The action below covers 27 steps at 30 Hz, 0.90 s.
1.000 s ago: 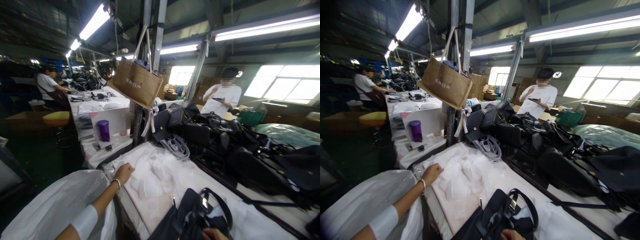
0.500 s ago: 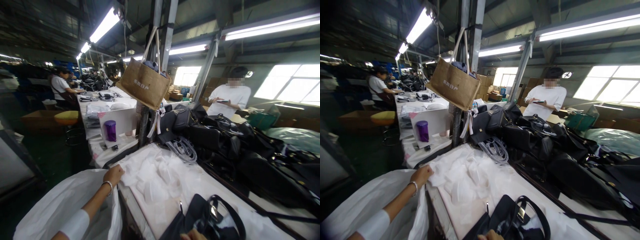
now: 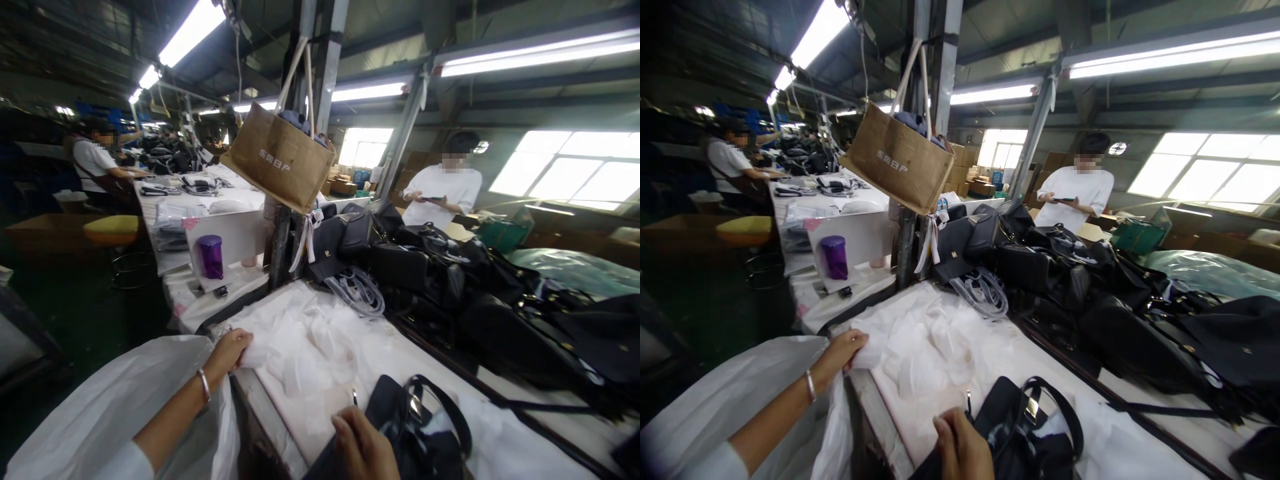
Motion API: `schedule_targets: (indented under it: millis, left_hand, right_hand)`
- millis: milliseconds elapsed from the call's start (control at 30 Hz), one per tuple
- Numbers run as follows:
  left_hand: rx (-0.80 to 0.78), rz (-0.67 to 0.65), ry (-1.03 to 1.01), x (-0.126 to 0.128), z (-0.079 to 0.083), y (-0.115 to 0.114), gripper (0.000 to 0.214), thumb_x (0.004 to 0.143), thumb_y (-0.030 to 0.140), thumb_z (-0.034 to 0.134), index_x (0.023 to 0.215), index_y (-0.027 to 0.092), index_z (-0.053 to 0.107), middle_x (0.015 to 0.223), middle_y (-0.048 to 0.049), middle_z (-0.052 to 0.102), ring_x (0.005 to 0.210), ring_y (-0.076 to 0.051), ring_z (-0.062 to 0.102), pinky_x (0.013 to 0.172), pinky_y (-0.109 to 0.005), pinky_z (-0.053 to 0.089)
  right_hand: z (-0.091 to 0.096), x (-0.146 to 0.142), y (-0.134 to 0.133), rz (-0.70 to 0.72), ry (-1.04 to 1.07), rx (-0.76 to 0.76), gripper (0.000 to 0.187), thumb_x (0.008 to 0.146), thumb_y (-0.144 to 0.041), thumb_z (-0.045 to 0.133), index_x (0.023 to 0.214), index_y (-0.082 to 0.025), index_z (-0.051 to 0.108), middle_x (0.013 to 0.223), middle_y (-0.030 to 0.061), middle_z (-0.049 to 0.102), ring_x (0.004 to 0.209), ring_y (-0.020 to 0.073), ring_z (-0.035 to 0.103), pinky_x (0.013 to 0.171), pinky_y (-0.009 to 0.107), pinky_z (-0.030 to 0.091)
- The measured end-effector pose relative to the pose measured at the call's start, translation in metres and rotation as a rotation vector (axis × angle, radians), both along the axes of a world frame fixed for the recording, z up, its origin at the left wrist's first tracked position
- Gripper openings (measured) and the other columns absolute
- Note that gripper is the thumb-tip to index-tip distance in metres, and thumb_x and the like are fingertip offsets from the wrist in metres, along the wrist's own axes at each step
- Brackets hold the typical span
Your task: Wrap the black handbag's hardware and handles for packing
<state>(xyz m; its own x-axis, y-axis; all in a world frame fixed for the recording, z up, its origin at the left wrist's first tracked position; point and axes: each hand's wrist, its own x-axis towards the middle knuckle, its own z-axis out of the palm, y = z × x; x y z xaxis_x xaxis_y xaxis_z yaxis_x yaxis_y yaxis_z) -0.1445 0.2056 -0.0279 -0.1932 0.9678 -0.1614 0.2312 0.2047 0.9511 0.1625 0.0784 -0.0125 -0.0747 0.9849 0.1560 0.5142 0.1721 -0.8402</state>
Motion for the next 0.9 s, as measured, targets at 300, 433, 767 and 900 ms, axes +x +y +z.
schedule_targets:
  millis: [300,433,767,900]
  left_hand:
    - [-0.036,-0.045,-0.364,0.037,0.008,-0.017,0.037,0.065,0.051,0.073,0.066,0.017,0.057,0.052,0.0061,0.053,0.042,-0.009,0.044,0.039,-0.02,0.028]
    - [-0.044,-0.036,-0.529,0.055,0.012,-0.017,0.035,0.063,0.045,0.077,0.069,0.016,0.06,0.06,0.0022,0.061,0.054,-0.013,0.056,0.051,-0.024,0.042]
    - [-0.132,0.092,-0.631,0.089,-0.016,-0.016,0.039,0.065,0.05,0.075,0.071,0.018,0.053,0.054,0.0068,0.053,0.04,-0.007,0.047,0.039,-0.017,0.028]
    - [-0.274,-0.103,-0.677,0.098,-0.006,-0.038,0.04,0.075,0.055,0.069,0.084,0.017,0.059,0.072,-0.0013,0.065,0.061,-0.014,0.064,0.055,-0.023,0.048]
  right_hand:
    - [0.007,-0.086,0.052,0.081,0.408,-0.213,0.054,0.072,-0.036,0.07,0.12,-0.017,0.054,0.111,0.0095,0.064,0.094,0.0218,0.062,0.074,0.03,0.05]
    - [-0.009,-0.108,0.062,0.066,0.371,-0.276,0.043,0.064,-0.034,0.076,0.1,-0.018,0.059,0.09,0.0032,0.066,0.082,0.019,0.061,0.07,0.027,0.047]
    - [-0.033,-0.062,0.06,-0.089,0.181,-0.278,0.018,0.079,-0.032,0.055,0.068,-0.021,0.048,0.056,-0.0049,0.049,0.052,0.0125,0.045,0.05,0.023,0.03]
    - [-0.03,-0.038,0.058,-0.125,0.091,-0.268,0.021,0.082,-0.033,0.054,0.066,-0.02,0.053,0.059,-0.0023,0.054,0.059,0.0152,0.05,0.055,0.024,0.029]
